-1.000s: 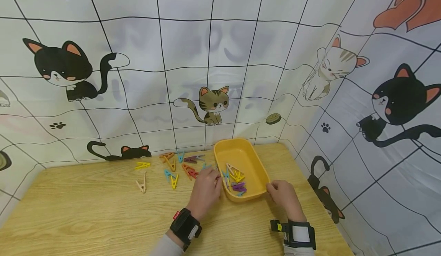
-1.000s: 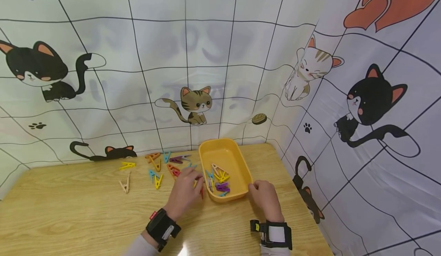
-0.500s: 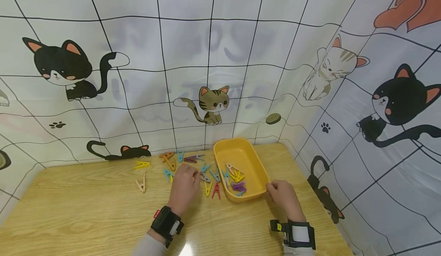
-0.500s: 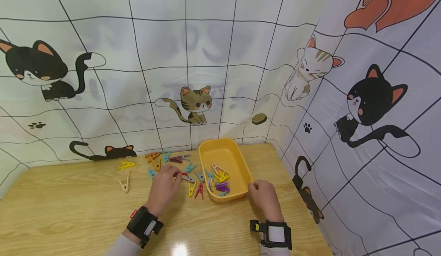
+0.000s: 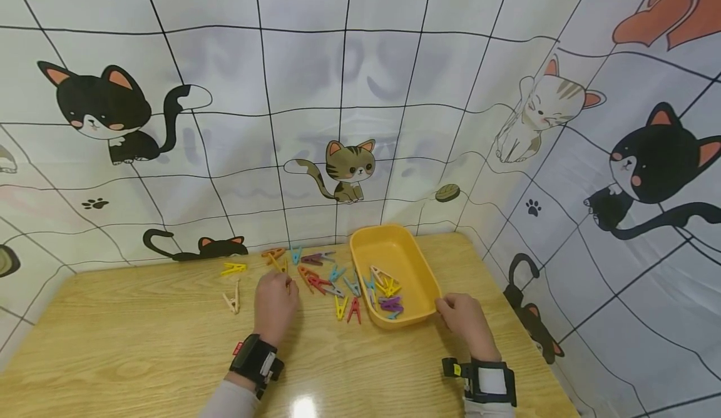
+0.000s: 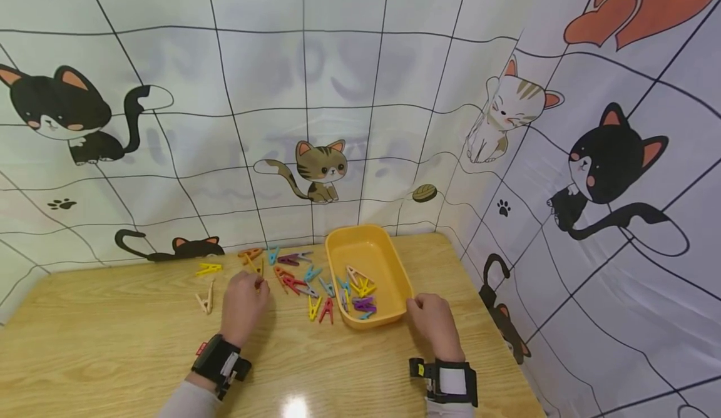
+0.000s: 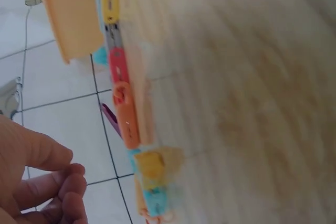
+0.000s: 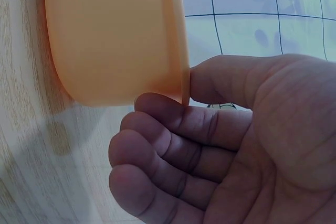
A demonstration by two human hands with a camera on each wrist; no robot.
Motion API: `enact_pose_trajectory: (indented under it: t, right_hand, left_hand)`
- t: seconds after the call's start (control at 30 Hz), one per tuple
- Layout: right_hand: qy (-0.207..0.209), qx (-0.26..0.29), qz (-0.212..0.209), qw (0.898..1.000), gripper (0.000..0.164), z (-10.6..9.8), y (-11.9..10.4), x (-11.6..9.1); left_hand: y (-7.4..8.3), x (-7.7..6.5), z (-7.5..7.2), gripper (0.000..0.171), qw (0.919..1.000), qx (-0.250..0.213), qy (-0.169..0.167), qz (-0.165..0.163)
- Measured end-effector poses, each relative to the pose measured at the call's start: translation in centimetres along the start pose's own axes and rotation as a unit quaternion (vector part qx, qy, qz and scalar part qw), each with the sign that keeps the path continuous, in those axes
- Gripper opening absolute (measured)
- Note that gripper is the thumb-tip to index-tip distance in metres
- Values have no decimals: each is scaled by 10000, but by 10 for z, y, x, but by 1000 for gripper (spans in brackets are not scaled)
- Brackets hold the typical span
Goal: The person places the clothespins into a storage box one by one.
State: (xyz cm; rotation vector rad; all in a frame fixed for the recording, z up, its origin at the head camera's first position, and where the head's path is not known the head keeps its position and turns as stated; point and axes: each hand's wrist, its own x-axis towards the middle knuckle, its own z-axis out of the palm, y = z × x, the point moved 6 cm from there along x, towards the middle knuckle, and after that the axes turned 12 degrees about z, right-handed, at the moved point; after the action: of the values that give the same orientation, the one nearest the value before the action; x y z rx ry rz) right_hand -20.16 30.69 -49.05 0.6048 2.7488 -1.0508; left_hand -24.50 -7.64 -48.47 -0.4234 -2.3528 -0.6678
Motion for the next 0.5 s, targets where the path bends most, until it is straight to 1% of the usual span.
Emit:
enact_pose_trajectory:
  t: [0.07,0.17,0.3,0.37,0.5]
  right_hand:
    - [-6,9,17,10000,31,0,0,0]
    - [-8,17,24,10000,31,0,0,0]
    - [3,10,10,10000,31,0,0,0]
    - [3,16,-21,10000,30,0,0,0]
    - [2,15,-36,10000,30,0,0,-1]
  left_hand:
    - [-5,-2,0,19,9999,116,14,-65]
    - [-13,-4,0,17,9990,376,-77,-236]
    - [-20,-5,0,20,9966,643,-291,-422]
    - [-21,-4,-1,23,9954,726,-403,-470]
    - [-24,-2,-2,24,9921,927,-639,-555]
